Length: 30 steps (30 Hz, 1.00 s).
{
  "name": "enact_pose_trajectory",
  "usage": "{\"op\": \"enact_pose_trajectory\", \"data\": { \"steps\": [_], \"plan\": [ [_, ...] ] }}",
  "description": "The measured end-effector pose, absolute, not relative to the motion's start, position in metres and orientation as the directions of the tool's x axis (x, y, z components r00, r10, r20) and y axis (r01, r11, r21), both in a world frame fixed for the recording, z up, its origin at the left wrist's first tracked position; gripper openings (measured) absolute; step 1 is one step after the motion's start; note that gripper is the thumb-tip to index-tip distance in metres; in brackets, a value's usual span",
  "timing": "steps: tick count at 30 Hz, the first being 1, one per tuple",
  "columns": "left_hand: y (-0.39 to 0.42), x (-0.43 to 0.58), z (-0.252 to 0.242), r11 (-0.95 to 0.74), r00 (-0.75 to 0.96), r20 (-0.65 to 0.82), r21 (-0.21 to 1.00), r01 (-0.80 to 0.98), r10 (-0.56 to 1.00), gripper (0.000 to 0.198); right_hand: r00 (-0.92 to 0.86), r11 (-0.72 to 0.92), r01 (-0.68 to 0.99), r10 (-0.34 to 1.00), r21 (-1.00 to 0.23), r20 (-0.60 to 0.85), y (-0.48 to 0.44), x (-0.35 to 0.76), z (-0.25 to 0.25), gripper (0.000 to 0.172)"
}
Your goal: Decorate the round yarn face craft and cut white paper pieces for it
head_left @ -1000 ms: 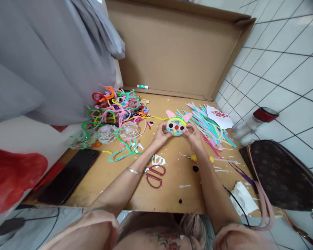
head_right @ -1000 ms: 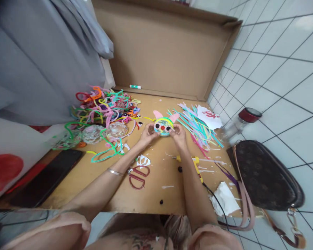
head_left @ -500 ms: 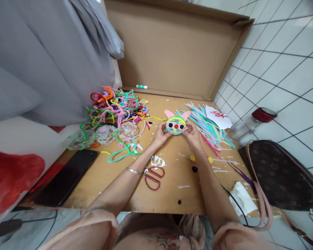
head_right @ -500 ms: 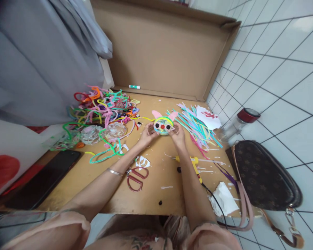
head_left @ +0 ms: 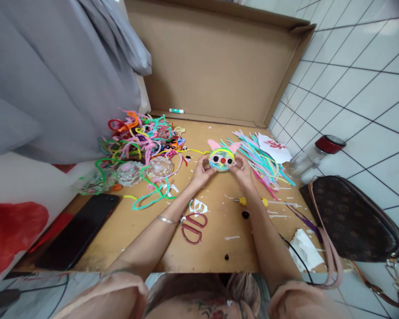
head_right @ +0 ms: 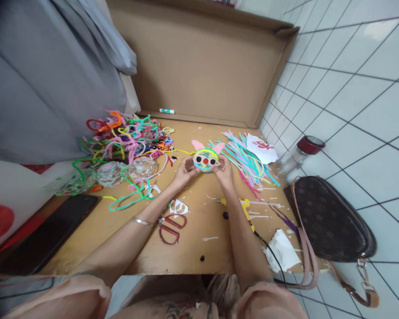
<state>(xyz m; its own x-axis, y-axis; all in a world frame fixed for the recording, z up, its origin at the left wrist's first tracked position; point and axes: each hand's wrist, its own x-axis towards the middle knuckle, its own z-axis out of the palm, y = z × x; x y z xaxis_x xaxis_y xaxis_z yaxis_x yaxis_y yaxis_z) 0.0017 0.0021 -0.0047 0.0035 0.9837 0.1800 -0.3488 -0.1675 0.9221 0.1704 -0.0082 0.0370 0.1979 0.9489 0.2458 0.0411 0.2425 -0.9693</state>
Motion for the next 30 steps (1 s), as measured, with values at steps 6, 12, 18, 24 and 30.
{"op": "enact_pose_trajectory", "data": {
  "steps": [6, 12, 18, 24, 30],
  "plan": [
    [0.0, 0.001, -0.001, -0.141, 0.011, 0.156, 0.92, -0.365, 0.988, 0.08, 0.202, 0.225, 0.124, 0.948, -0.967, 0.246, -0.009, 0.172, 0.038, 0.06],
    [-0.003, 0.001, 0.001, -0.121, -0.015, 0.123, 0.934, -0.335, 0.992, 0.074, 0.195, 0.26, 0.19, 0.935, -0.947, 0.296, -0.01, 0.174, 0.04, 0.056],
    [-0.008, -0.012, 0.019, -0.185, -0.164, 0.152, 0.961, -0.205, 0.975, 0.047, 0.358, 0.348, 0.264, 0.831, -0.9, 0.426, -0.03, 0.171, 0.066, 0.035],
    [-0.025, -0.039, 0.056, -0.405, -0.325, 0.373, 0.914, -0.034, 0.869, 0.024, 0.425, 0.34, 0.429, 0.742, -0.837, 0.519, -0.116, 0.197, 0.097, 0.029],
    [-0.07, -0.05, 0.064, -0.448, -0.229, 0.441, 0.894, 0.02, 0.868, 0.017, 0.296, 0.112, 0.761, 0.816, -0.639, 0.496, -0.202, 0.243, 0.062, 0.027]
  ]
}}
